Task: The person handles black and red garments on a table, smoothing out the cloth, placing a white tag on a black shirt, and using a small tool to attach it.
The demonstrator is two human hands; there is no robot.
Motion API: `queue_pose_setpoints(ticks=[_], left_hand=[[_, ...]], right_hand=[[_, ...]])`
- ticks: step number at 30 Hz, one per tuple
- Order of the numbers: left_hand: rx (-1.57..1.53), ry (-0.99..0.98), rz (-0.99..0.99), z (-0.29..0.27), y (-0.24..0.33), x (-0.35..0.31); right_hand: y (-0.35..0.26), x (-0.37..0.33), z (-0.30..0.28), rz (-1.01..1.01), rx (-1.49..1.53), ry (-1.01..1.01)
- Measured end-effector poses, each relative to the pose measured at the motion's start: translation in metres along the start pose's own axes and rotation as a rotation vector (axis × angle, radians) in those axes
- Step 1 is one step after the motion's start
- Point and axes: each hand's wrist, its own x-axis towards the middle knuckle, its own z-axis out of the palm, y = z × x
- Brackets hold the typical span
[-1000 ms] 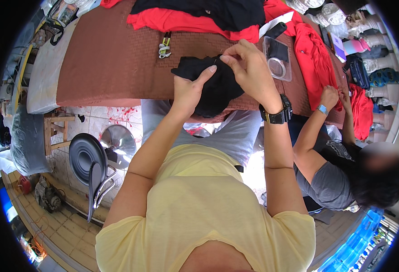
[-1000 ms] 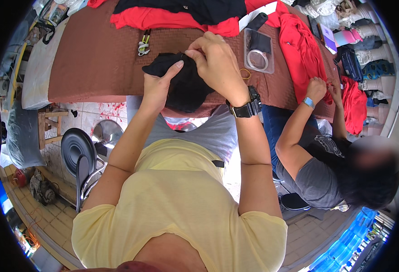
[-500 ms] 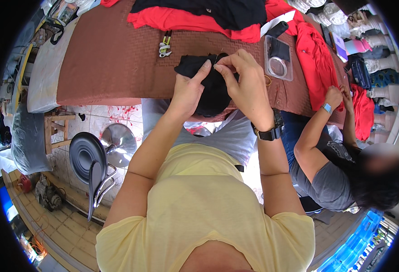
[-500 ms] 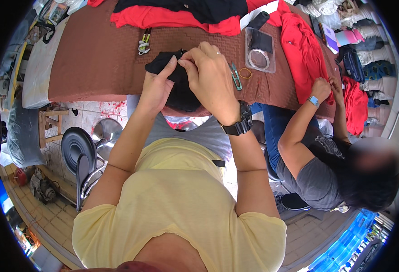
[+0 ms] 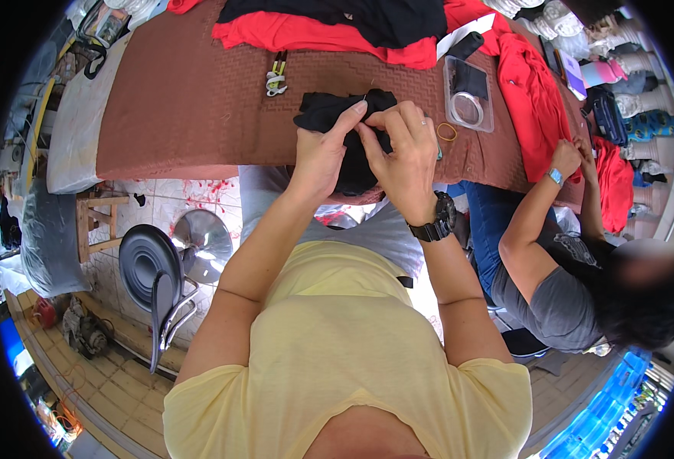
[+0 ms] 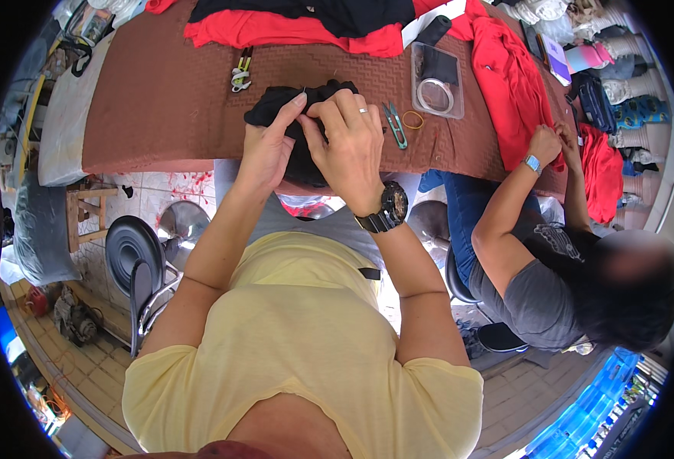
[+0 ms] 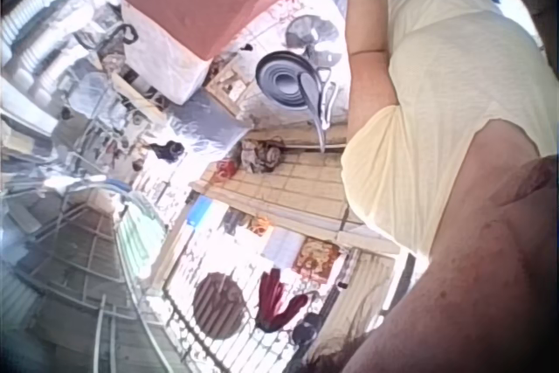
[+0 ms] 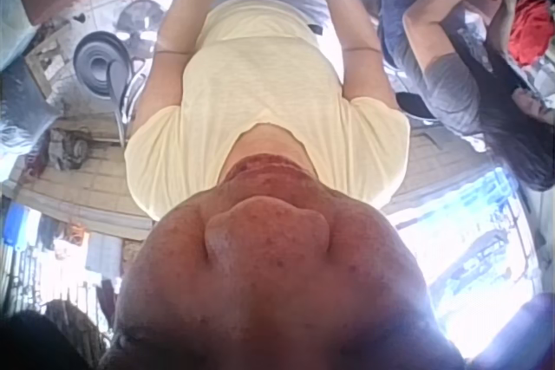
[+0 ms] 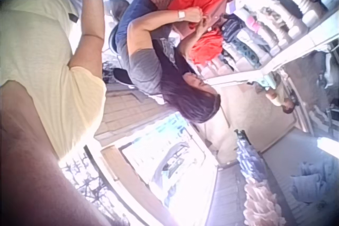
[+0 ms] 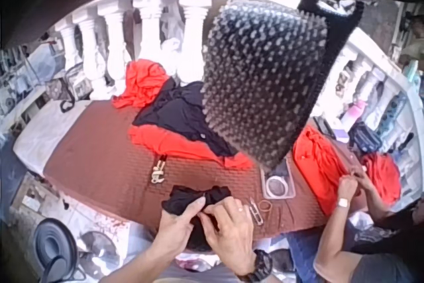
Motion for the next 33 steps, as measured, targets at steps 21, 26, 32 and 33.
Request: queue_pose_setpoints(ticks=[21, 26, 32, 33], left_hand=[[0.173, 0.019, 0.039, -0.021, -0.011, 0.005], [0.301, 0.038, 0.087, -0.027, -0.013, 0.001], [0.244, 0.119, -0.040, -0.053, -0.026, 0.006], [0.199, 0.125, -0.072, -0.056, -0.026, 0.007]], right_hand=[[0.046, 0.047, 0.015, 0.247, 0.591, -0.299], [0.045, 0.095, 0.001, 0.414, 1.082, -0.089], [0.029, 0.171, -0.050, 0.186, 1.005, -0.052], [0.030, 0.179, -0.051, 0.153, 0.956, -0.071]])
